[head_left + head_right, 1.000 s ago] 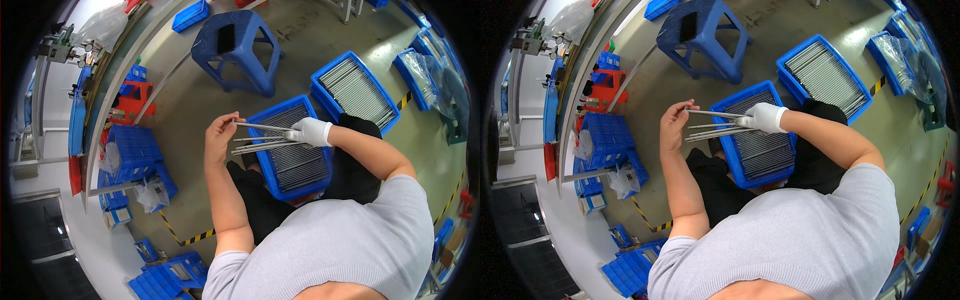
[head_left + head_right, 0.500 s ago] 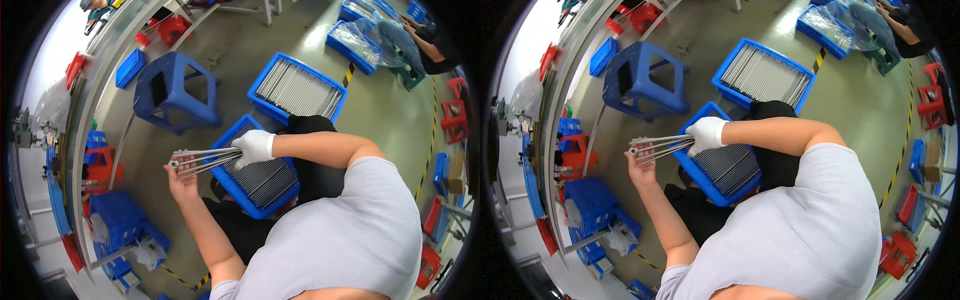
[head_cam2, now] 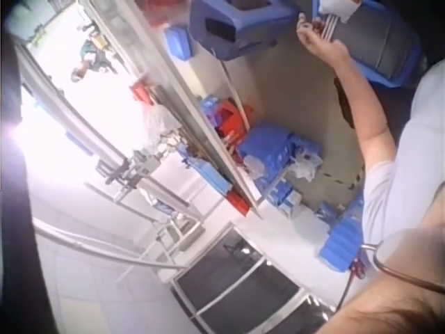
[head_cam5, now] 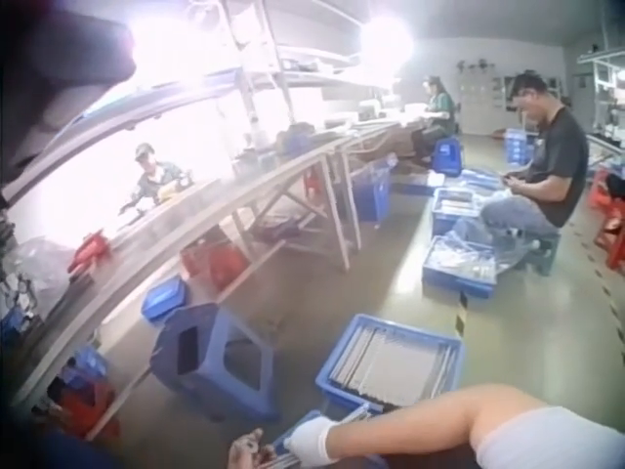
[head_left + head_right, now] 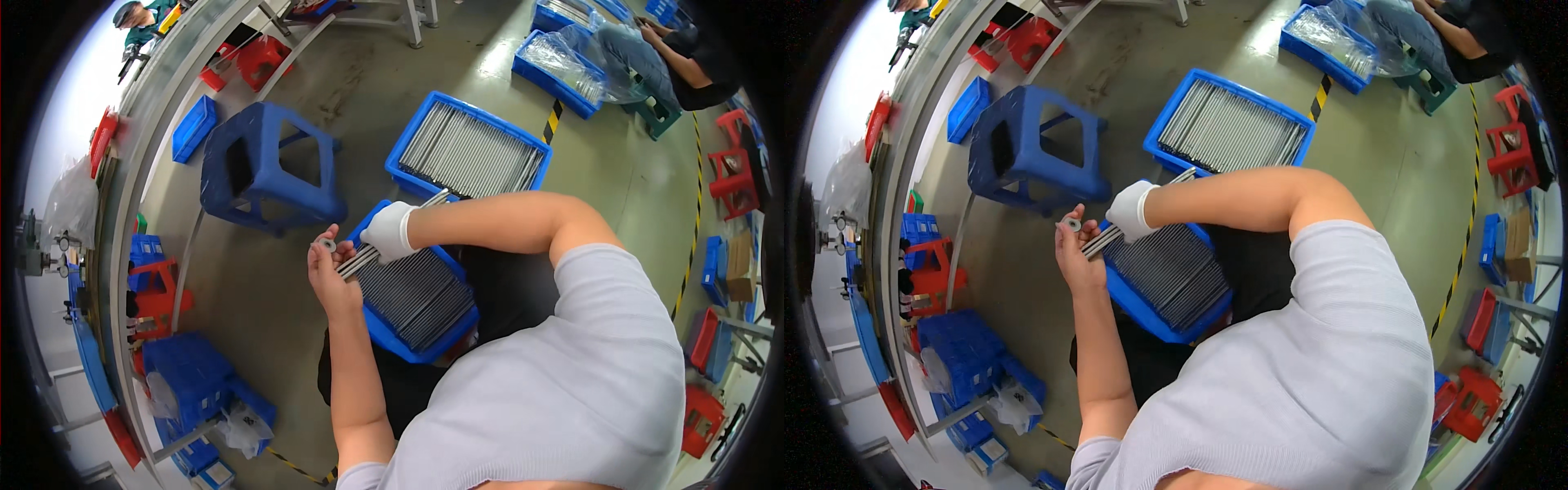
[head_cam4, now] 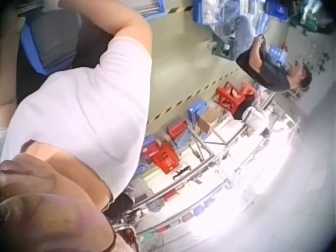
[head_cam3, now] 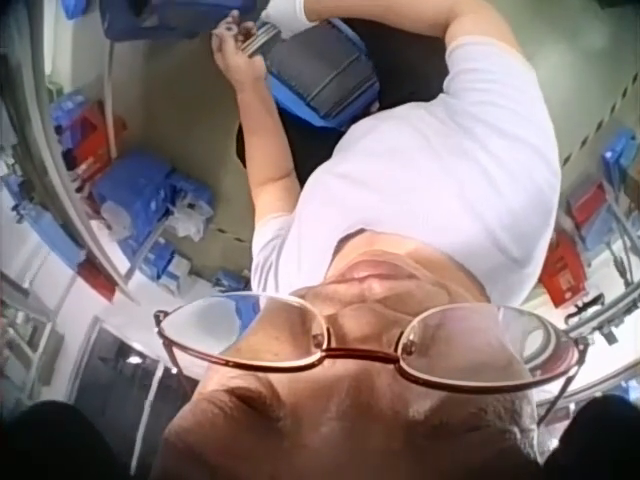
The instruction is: Sorting and organizing long metal rods into blue storage crates.
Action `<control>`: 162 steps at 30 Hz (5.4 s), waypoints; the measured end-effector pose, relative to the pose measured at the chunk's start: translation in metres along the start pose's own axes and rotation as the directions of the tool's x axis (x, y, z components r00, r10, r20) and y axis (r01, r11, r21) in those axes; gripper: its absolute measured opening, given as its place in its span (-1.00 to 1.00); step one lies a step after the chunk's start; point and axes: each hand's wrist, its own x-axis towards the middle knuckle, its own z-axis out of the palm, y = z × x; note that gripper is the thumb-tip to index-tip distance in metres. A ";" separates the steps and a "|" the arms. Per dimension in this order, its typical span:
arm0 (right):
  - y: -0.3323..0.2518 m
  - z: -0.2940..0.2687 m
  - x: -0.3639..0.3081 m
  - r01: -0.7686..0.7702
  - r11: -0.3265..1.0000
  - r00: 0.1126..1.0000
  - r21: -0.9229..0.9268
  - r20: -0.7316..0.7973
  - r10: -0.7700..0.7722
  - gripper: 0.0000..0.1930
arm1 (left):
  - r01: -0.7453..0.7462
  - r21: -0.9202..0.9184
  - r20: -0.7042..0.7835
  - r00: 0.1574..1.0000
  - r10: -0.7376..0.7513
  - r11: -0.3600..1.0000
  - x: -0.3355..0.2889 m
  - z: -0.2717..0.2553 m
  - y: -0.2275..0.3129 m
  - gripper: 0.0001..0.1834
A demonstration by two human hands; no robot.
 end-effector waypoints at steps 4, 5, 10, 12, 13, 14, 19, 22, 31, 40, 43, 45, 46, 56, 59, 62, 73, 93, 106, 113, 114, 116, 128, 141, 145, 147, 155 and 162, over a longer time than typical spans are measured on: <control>0.056 -0.002 0.012 0.006 0.996 0.997 -0.084 0.075 0.000 -0.59 | -0.118 0.110 -0.071 0.989 0.126 0.987 0.012 -0.029 0.008 -0.64; 0.080 0.002 0.008 -0.034 0.997 0.998 -0.071 0.044 0.037 -0.63 | -0.118 0.100 -0.072 0.989 0.126 0.988 0.014 -0.033 0.011 -0.63; 0.176 0.067 -0.010 -0.196 0.973 0.960 -0.121 -0.225 0.165 -0.86 | 0.043 0.039 -0.113 0.993 -0.039 0.998 0.007 -0.039 0.015 -0.62; 0.198 0.081 -0.027 -0.233 0.966 0.952 -0.115 -0.228 0.203 -0.88 | 0.058 0.041 -0.099 0.994 -0.054 0.997 0.005 -0.039 0.016 -0.62; 0.212 0.091 -0.035 -0.252 0.959 0.949 -0.131 -0.227 0.218 -0.89 | 0.065 0.035 -0.077 0.995 -0.062 0.997 0.005 -0.038 0.015 -0.61; 0.228 0.104 -0.041 -0.291 0.947 0.939 -0.134 -0.229 0.256 -0.90 | 0.076 0.042 -0.080 0.994 -0.073 0.996 0.005 -0.037 0.015 -0.61; 0.286 0.146 -0.073 -0.351 0.869 0.928 -0.347 -0.250 0.275 -0.90 | 0.108 0.066 -0.116 0.988 -0.100 0.992 0.009 -0.039 0.012 -0.62; 0.298 0.156 -0.088 -0.412 0.814 0.905 -0.409 -0.286 0.314 -0.91 | 0.115 0.078 -0.128 0.986 -0.105 0.990 0.011 -0.038 0.010 -0.63; 0.278 0.148 -0.100 -0.571 0.729 0.817 -0.377 -0.350 0.459 -0.79 | 0.127 0.087 -0.124 0.986 -0.115 0.988 0.018 -0.042 0.010 -0.62; 0.272 0.169 -0.122 -0.711 0.691 0.658 -0.132 -0.471 0.587 -0.83 | 0.143 0.089 -0.153 0.980 -0.128 0.986 0.015 -0.047 0.012 -0.63; 0.277 0.176 -0.126 -0.704 0.698 0.652 -0.131 -0.509 0.562 -0.83 | 0.143 0.077 -0.136 0.982 -0.132 0.987 0.015 -0.049 0.013 -0.64; 0.280 0.177 -0.131 -0.698 0.703 0.645 -0.137 -0.546 0.534 -0.84 | 0.143 0.072 -0.129 0.983 -0.133 0.987 0.015 -0.050 0.015 -0.64; 0.280 0.177 -0.133 -0.697 0.703 0.656 -0.140 -0.520 0.547 -0.84 | 0.144 0.067 -0.125 0.983 -0.135 0.987 0.014 -0.051 0.015 -0.64; 0.272 0.187 -0.143 -0.760 0.621 0.628 -0.191 -0.460 0.627 -0.89 | 0.134 0.057 -0.145 0.982 -0.125 0.989 0.003 -0.052 0.024 -0.65; 0.263 0.181 -0.136 -0.758 0.629 0.613 -0.171 -0.516 0.598 -0.88 | 0.132 0.058 -0.146 0.982 -0.122 0.990 0.002 -0.051 0.025 -0.65; 0.256 0.173 -0.127 -0.720 0.668 0.650 -0.191 -0.524 0.551 -0.84 | 0.126 0.059 -0.138 0.984 -0.117 0.990 0.002 -0.050 0.026 -0.65; 0.266 0.166 -0.142 -0.763 0.615 0.631 -0.198 -0.430 0.645 -0.88 | 0.130 0.071 -0.160 0.980 -0.117 0.989 0.004 -0.051 0.027 -0.65; 0.284 0.170 -0.141 -0.648 0.668 0.761 -0.366 -0.328 0.559 -0.85 | 0.121 -0.046 -0.176 0.976 -0.128 0.992 0.015 -0.072 0.028 -0.73; 0.257 0.054 -0.036 -0.469 0.765 0.868 -0.441 -0.068 0.493 -0.69 | -0.017 -0.087 -0.185 0.983 0.001 0.996 0.006 -0.086 0.048 -0.71; 0.070 0.044 0.072 -0.251 0.835 0.940 -0.489 0.083 0.331 -0.61 | -0.074 -0.097 -0.253 0.966 0.047 0.992 -0.005 -0.098 0.059 -0.71; 0.095 0.068 0.087 -0.134 0.879 0.983 -0.458 0.050 0.176 -0.65 | -0.035 -0.090 -0.230 0.973 0.014 0.995 -0.001 -0.090 0.058 -0.69; 0.069 0.112 0.105 -0.094 0.873 0.993 -0.478 0.014 0.115 -0.58 | -0.010 -0.073 -0.247 0.969 -0.009 0.997 -0.005 -0.095 0.059 -0.67; 0.017 0.247 0.092 0.012 0.870 0.999 -0.493 0.042 0.010 -0.81 | -0.142 -0.127 -0.234 0.966 0.109 0.982 -0.019 -0.119 0.075 -0.67; -0.031 0.300 0.020 0.240 0.884 0.919 -0.402 0.387 -0.074 -0.77 | 0.027 -0.233 -0.274 0.957 -0.092 0.972 -0.020 -0.106 0.077 -0.68; -0.058 0.294 0.022 0.304 0.883 0.926 -0.357 0.328 -0.186 -0.75 | 0.012 -0.223 -0.263 0.962 -0.072 0.975 -0.025 -0.111 0.081 -0.68; -0.067 0.306 0.023 0.361 0.868 0.925 -0.341 0.252 -0.285 -0.73 | 0.008 -0.223 -0.255 0.965 -0.066 0.975 -0.024 -0.110 0.082 -0.68; -0.073 0.338 0.044 0.584 0.661 0.804 -0.471 0.228 -0.549 -0.70 | 0.026 -0.144 -0.289 0.955 -0.067 0.989 -0.031 -0.120 0.085 -0.61; -0.062 0.334 0.051 0.669 0.677 0.743 -0.306 0.261 -0.616 -0.83 | 0.048 -0.212 -0.268 0.958 -0.105 0.976 -0.027 -0.115 0.080 -0.66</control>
